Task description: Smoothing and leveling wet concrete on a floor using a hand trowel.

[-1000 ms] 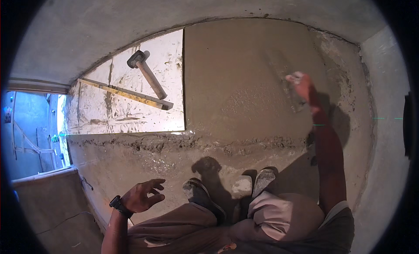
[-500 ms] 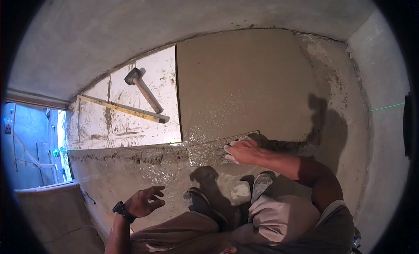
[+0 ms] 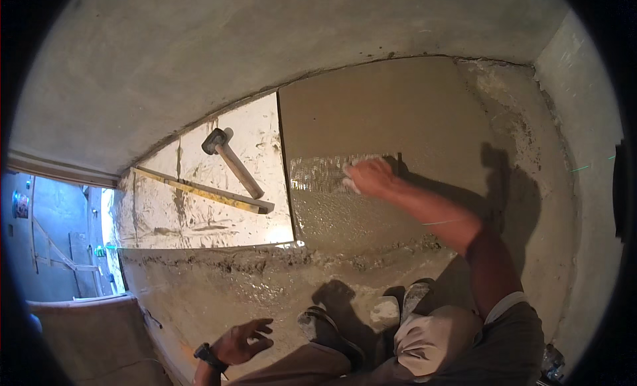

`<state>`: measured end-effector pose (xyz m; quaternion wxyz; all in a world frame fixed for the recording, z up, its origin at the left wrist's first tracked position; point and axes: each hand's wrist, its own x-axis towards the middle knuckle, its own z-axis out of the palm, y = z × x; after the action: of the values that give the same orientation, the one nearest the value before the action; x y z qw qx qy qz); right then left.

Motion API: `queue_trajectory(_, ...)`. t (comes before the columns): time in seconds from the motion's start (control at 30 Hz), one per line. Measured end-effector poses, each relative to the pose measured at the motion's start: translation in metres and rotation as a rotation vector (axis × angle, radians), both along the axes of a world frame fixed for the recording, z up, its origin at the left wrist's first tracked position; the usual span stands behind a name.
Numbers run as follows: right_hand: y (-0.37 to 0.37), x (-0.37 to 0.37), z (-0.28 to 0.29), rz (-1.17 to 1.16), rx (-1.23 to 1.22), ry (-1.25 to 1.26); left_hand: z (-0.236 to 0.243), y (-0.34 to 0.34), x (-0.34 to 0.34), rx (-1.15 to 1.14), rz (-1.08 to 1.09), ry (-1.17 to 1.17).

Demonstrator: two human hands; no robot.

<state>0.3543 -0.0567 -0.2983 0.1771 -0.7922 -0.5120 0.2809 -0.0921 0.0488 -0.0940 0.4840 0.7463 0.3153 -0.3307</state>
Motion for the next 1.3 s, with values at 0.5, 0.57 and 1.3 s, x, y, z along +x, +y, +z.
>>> queue_trajectory(0.5,-0.008,0.152,-0.004,-0.748,-0.007,-0.249,-0.009,-0.007,-0.037,-0.006,0.131,0.195)
queue_trajectory(0.57,-0.015,0.147,-0.004,-0.856,0.071,-0.276,-0.011,-0.004,-0.035,-0.012,0.107,0.200)
queue_trajectory(1.3,0.177,-0.005,-0.028,-0.577,0.523,0.224,0.005,-0.024,-0.028,-0.100,0.222,0.088)
